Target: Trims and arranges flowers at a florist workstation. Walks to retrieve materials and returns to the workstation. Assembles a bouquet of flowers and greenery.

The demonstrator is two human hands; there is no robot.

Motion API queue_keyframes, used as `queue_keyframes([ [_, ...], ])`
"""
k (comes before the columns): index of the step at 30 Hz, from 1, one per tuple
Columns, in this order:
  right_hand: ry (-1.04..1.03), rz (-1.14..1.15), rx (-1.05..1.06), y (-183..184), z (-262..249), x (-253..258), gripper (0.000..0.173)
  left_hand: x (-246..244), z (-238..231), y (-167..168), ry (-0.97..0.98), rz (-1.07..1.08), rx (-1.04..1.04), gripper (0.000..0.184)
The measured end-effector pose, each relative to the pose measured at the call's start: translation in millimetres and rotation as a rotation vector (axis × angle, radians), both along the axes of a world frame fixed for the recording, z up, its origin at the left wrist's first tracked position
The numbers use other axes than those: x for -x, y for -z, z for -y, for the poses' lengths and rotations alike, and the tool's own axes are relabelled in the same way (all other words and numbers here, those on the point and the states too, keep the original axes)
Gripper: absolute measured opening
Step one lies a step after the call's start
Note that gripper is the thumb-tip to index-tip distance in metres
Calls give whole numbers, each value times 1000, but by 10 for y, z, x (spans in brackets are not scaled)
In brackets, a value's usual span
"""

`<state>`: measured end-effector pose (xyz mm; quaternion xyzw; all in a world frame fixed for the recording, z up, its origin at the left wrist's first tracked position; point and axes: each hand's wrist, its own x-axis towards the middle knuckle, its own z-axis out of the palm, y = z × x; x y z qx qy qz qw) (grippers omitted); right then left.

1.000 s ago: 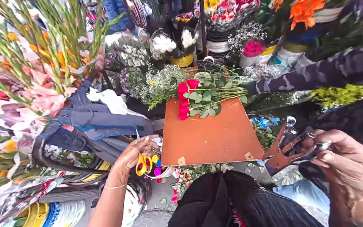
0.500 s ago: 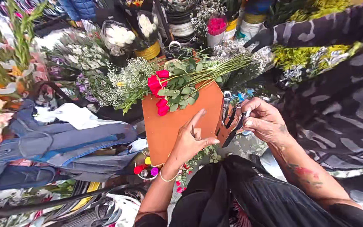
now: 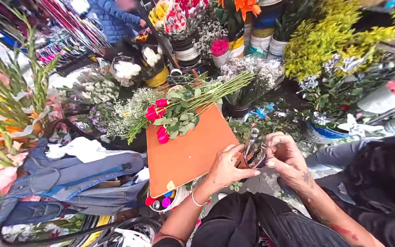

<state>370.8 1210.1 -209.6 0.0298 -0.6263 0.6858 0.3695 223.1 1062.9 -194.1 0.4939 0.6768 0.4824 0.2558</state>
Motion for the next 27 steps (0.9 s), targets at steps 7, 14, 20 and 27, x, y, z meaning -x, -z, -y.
queue_keyframes([
  [7,32,463,-154,149,-729,-889,139,-714,-857,-41,221,-115,205,73],
  [14,94,612,-256,128,-1293,-1212,113,-1106,-1412,203,224,-41,205,80],
  [20,219,547,-497,160,-2074,-855,102,-661,-1587,306,-153,125,181,61],
  [27,407,574,-570,-106,-3253,-213,105,228,-1448,440,-450,417,-191,57],
])
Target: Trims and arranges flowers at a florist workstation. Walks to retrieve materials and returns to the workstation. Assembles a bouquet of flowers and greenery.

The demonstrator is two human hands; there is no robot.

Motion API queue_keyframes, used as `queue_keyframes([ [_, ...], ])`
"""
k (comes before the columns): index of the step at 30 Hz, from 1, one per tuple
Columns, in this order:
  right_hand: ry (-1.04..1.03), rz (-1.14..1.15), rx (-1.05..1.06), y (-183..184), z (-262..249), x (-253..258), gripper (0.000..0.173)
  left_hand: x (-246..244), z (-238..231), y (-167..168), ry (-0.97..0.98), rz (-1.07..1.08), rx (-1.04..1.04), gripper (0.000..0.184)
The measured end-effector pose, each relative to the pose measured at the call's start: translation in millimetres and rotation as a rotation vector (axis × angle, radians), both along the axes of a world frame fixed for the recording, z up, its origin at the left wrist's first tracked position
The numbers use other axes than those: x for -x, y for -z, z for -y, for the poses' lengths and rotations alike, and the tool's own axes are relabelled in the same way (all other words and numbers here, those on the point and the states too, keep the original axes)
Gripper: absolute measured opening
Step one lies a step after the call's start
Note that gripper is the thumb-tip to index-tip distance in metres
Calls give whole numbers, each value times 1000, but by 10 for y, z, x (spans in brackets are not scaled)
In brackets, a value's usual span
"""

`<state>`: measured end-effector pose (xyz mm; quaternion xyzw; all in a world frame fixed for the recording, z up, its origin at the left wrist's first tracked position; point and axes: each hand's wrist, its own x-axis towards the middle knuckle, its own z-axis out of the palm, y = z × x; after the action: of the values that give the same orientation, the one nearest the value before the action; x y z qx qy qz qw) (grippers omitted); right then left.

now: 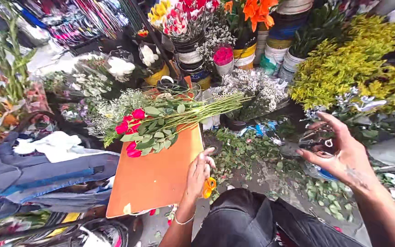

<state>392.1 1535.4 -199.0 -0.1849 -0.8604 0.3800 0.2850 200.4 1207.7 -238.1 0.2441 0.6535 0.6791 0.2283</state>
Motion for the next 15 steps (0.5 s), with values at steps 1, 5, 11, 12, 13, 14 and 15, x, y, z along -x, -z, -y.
queue_keyframes([
  [1,11,28,-6,-71,-156,122,105,77,-3,-6,-32,14,-40,58],
  [5,-28,74,-4,-345,-783,872,104,349,-99,-66,-139,-28,-56,59],
  [11,-229,-38,164,-293,-1552,2857,95,654,-220,-7,-350,-84,45,64],
  [12,-268,-66,196,-175,-1682,3290,95,683,-250,10,-409,-87,68,64],
  [13,-304,-66,209,-24,-1782,3710,95,676,-275,9,-474,-82,104,63],
  [14,-340,-52,188,142,-1870,4146,95,673,-311,-9,-543,-75,140,62],
  [15,-370,-33,147,301,-1950,4611,95,691,-378,-39,-613,-65,167,61],
])
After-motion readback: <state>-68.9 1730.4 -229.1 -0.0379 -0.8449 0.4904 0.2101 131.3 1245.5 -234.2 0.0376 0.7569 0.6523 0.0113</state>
